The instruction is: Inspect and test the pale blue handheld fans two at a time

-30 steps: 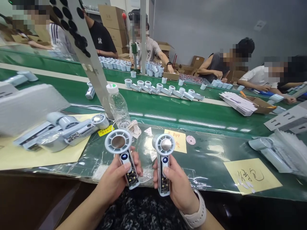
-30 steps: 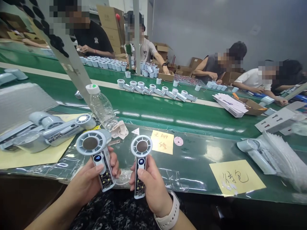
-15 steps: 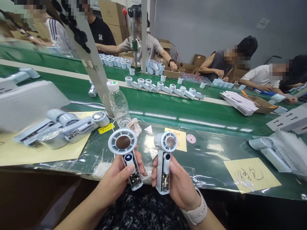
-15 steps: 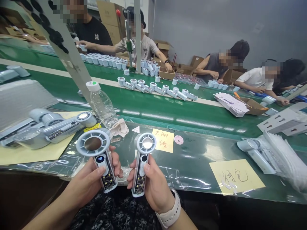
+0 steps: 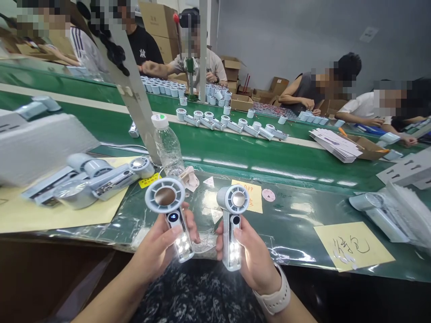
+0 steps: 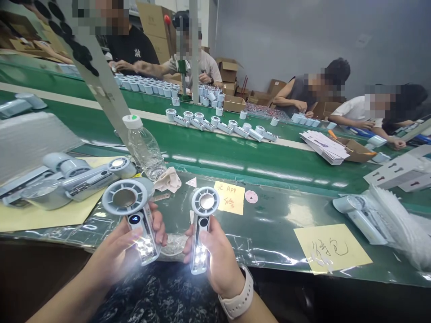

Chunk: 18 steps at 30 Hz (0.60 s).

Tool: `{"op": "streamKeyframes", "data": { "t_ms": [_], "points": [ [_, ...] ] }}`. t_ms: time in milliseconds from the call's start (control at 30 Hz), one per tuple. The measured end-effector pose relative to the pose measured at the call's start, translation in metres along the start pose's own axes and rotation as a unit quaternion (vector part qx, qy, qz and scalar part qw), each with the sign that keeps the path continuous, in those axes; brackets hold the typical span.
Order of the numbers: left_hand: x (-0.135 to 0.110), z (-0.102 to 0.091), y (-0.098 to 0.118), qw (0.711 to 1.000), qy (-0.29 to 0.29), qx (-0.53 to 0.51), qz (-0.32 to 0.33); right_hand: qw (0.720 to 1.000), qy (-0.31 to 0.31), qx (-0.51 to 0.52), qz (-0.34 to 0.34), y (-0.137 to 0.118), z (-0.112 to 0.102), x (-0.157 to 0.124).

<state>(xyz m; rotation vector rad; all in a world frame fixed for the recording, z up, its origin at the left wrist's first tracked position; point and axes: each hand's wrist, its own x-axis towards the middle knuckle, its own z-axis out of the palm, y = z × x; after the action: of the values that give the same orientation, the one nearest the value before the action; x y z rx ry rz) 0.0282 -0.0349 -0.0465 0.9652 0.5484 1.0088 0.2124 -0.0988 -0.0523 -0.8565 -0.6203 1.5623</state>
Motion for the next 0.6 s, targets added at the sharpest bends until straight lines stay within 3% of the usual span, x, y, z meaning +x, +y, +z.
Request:
{"op": "streamKeyframes", "data": {
  "t_ms": [100,300,467,600],
  "points": [
    [0.000,-0.006,-0.003,0.999,-0.017,0.019,0.023,1.000,0.010,0.008,0.001,0.001,0.001,0.001],
    [-0.003,-0.010,0.002,0.984,0.011,0.176,0.018,1.000,0.028,0.012,0.003,0.003,0.000,0.005],
    [-0.007,-0.007,0.014,0.961,0.014,0.257,0.097,0.995,0.009,-0.009,-0.098,-0.011,-0.002,-0.003],
    [-0.006,-0.007,0.012,0.958,-0.004,0.274,0.081,0.992,-0.005,-0.054,-0.112,-0.019,-0.008,-0.008]
  ]
}}
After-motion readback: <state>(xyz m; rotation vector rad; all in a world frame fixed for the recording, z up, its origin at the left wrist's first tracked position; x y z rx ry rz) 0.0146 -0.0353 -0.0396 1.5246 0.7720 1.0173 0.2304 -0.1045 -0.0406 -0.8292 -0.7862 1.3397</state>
